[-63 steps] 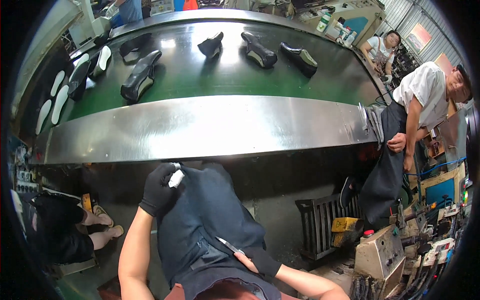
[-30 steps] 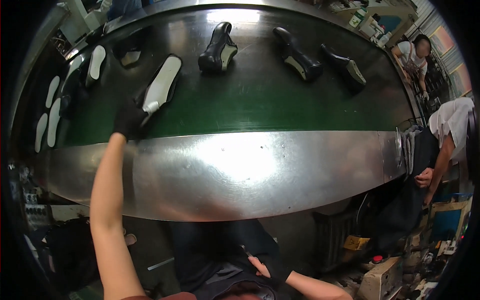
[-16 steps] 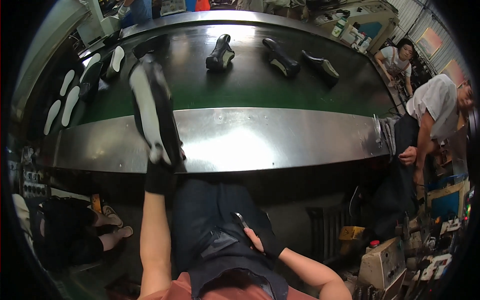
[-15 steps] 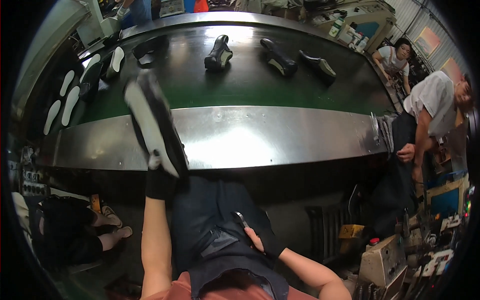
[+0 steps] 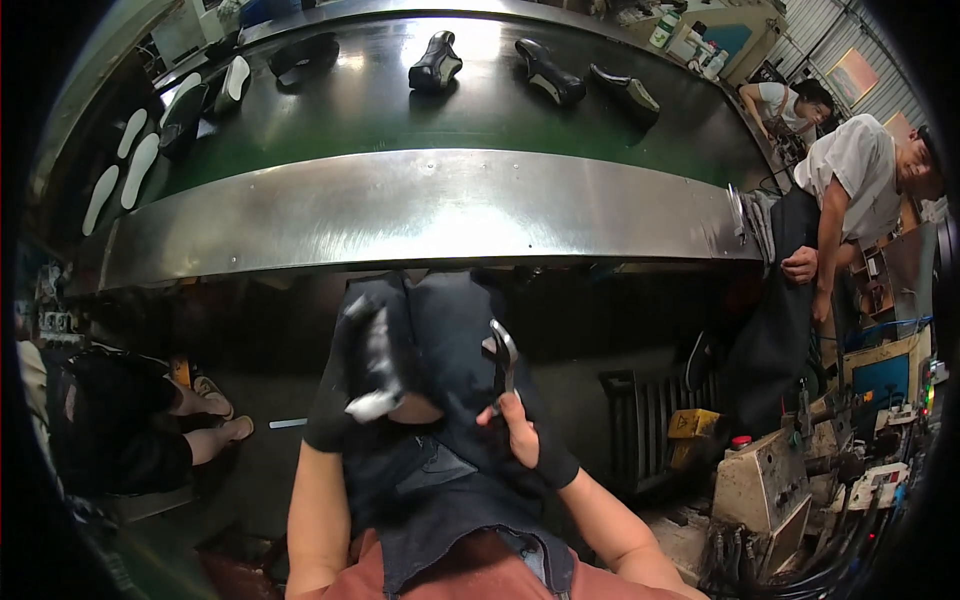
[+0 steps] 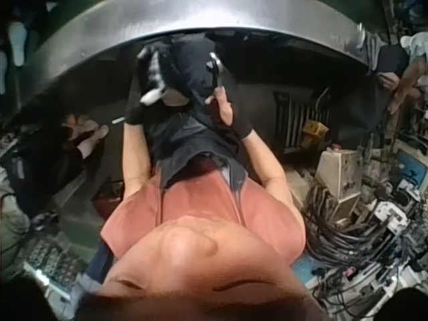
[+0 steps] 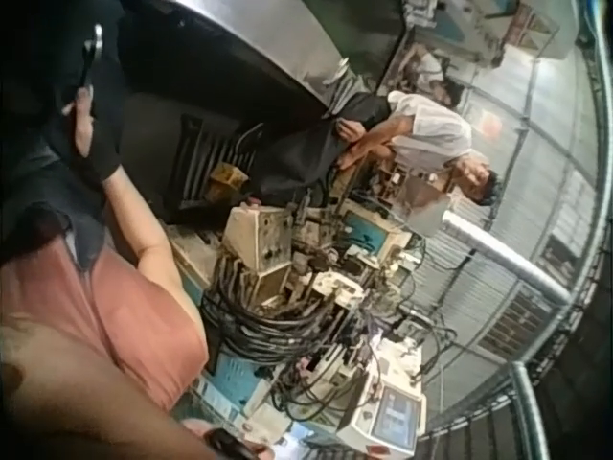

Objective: Trim and finish shoe components at a factory conveyor workstation using hand tools.

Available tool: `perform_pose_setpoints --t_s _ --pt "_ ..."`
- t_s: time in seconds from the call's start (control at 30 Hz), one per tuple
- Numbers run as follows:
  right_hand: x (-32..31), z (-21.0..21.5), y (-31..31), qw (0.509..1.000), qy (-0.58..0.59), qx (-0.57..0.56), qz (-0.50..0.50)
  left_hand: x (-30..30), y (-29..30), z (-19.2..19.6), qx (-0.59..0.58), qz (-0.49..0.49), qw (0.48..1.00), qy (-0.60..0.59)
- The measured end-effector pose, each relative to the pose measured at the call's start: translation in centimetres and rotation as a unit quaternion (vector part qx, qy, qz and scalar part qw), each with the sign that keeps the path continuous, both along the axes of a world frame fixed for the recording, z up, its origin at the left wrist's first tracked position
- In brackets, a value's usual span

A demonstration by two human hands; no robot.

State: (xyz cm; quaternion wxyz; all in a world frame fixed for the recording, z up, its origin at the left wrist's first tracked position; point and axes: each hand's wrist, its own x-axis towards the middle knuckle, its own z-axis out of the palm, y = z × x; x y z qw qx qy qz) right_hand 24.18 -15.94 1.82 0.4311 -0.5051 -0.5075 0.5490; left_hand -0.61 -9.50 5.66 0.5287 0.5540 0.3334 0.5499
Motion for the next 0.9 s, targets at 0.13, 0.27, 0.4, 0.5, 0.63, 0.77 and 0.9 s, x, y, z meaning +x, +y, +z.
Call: perform_pose_setpoints --t_s 0.13,0.27,0.4,0.5,0.63,0.77,0.9 --pt "0.4 1.9 1.7 0.996 -0.050 -0.063 0.024 1.2 6.8 3.0 0.149 -0.073 0.932 0.322" --pt "1.2 3.1 1.3 0.994 -0.079 -0.074 0.030 2.7 12.0 1.5 0.109 -0.099 0.938 0.313" --pt "-0.4 3.4 0.2 0.990 -0.050 -0.103 0.079 1.6 16.1 -0.5 -0.159 -0.223 0.938 0.210" --pt "-1.8 2.1 1.8 0.982 -0.053 -0.124 0.130 2.1 16.3 -2.6 -0.207 -0.160 0.958 0.116" --pt "-4.2 -1.7 6.9 0.959 0.078 -0.197 0.187 2.7 15.8 -4.1 -0.204 -0.134 0.969 0.040" --pt "-4.7 -0.5 9.2 0.899 0.285 -0.279 0.180 2.9 15.0 -2.4 -0.191 -0.131 0.964 0.130" --pt "-4.5 1.4 8.3 0.863 0.330 -0.345 0.164 2.2 14.2 -2.6 -0.172 -0.109 0.969 0.138"
